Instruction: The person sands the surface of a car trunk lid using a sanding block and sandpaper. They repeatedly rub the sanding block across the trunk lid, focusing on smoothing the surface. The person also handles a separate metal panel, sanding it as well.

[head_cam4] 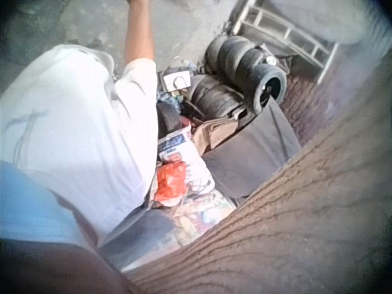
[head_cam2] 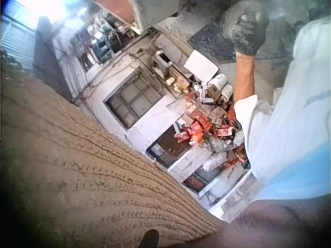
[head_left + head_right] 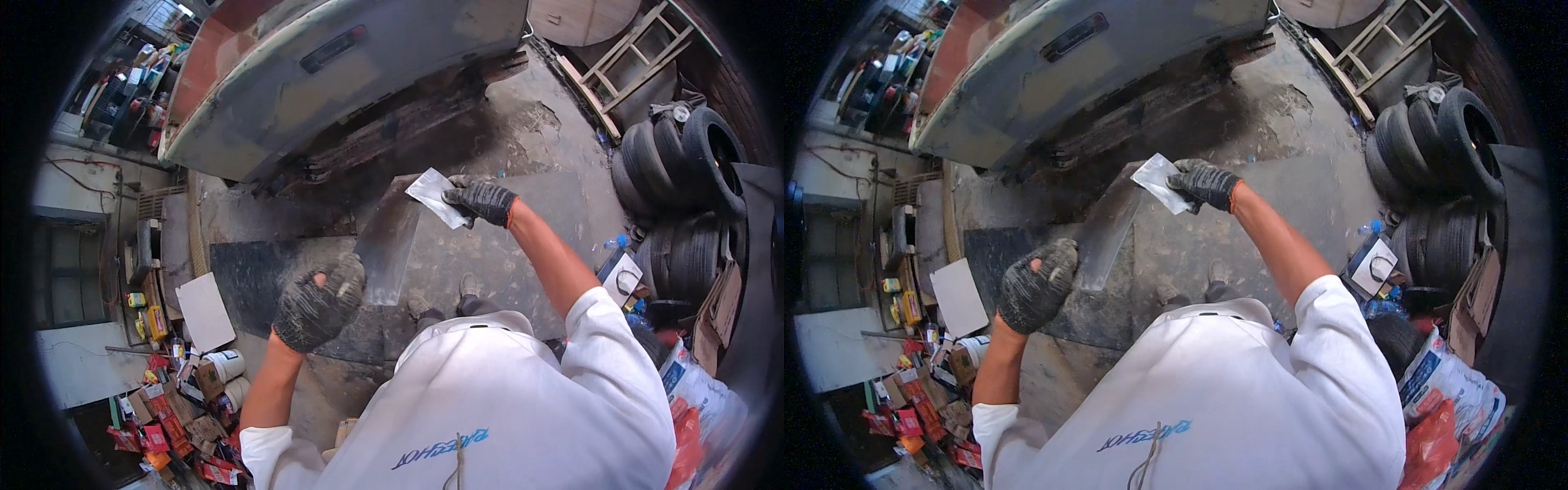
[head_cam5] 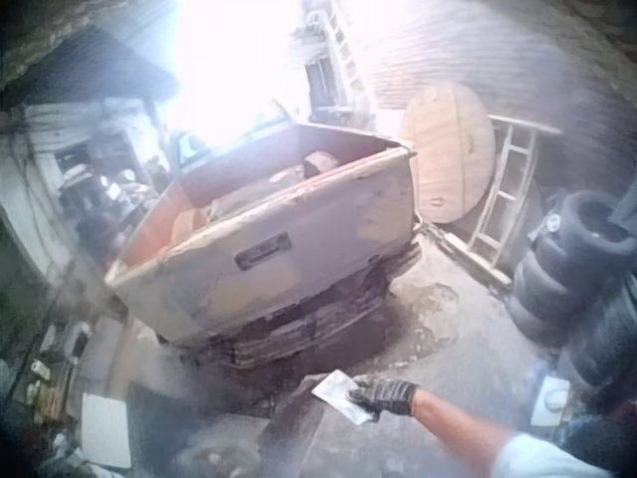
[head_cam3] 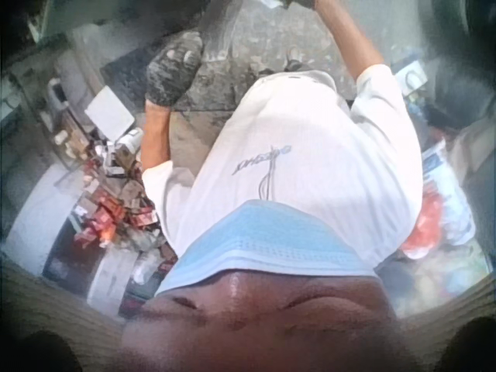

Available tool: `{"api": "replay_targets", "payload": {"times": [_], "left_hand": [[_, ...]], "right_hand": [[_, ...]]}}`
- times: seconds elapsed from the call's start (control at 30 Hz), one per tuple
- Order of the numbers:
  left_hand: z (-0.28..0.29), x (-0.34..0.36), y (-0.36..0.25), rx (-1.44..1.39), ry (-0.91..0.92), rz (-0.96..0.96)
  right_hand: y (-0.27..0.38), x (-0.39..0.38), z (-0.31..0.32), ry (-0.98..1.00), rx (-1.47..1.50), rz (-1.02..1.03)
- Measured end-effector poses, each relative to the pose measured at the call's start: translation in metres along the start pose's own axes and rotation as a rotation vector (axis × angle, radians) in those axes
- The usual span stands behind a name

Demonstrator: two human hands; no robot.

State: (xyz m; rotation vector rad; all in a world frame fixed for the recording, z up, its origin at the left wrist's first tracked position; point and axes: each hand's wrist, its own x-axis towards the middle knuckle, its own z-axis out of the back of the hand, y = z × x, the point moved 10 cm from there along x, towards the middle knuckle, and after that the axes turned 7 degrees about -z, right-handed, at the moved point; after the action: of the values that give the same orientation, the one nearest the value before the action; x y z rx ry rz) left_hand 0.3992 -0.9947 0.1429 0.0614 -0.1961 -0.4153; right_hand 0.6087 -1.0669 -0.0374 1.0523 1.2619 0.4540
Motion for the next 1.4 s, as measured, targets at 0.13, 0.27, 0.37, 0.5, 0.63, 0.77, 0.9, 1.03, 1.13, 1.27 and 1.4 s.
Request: {"api": "replay_targets", "payload": {"times": [0.13, 0.27, 0.37, 0.5, 0.63, 0.77, 0.9, 1.03, 1.13, 1.27, 1.4], "left_hand": [[-0.015, 0.007, 0.026, 0.087, 0.079, 0.135], [-0.035, 0.008, 0.047, -0.067, -0.183, 0.271], [-0.103, -0.044, 0.091, -0.802, -0.506, 1.053], [-0.207, -0.067, 0.085, -1.46, -0.678, 1.484], [-0.316, -0.028, 0.062, -2.162, -0.867, 1.586], [-0.407, 0.058, 0.093, -2.427, -0.821, 1.404], [-0.487, 0.173, 0.156, -2.546, -0.719, 1.338], [-0.543, 0.286, 0.2, -2.685, -0.598, 1.199], [-0.582, 0.33, 0.223, -2.503, -0.558, 1.297], [-0.627, 0.385, 0.236, -2.574, -0.575, 1.252], [-0.672, 0.417, 0.254, -2.597, -0.611, 1.184]], "right_hand": [[0.048, -0.056, -0.03, 0.003, -0.237, 0.722], [0.025, -0.094, -0.037, -0.15, -0.661, 0.907], [-0.034, -0.068, 0.038, -0.271, -0.428, 0.498], [-0.108, -0.065, 0.113, -0.516, -0.523, 0.287], [-0.193, -0.058, 0.145, -0.445, -0.002, -0.174], [-0.207, -0.05, 0.169, -0.501, 0.276, -0.193], [-0.207, -0.046, 0.222, -0.731, -0.331, -0.379], [-0.211, -0.045, 0.253, -0.691, -1.015, -0.469], [-0.261, -0.072, 0.28, -0.825, 0.019, -0.579], [-0.269, -0.089, 0.306, -0.958, 0.197, -0.636], [-0.262, -0.083, 0.328, -0.912, 0.434, -0.65]]}}
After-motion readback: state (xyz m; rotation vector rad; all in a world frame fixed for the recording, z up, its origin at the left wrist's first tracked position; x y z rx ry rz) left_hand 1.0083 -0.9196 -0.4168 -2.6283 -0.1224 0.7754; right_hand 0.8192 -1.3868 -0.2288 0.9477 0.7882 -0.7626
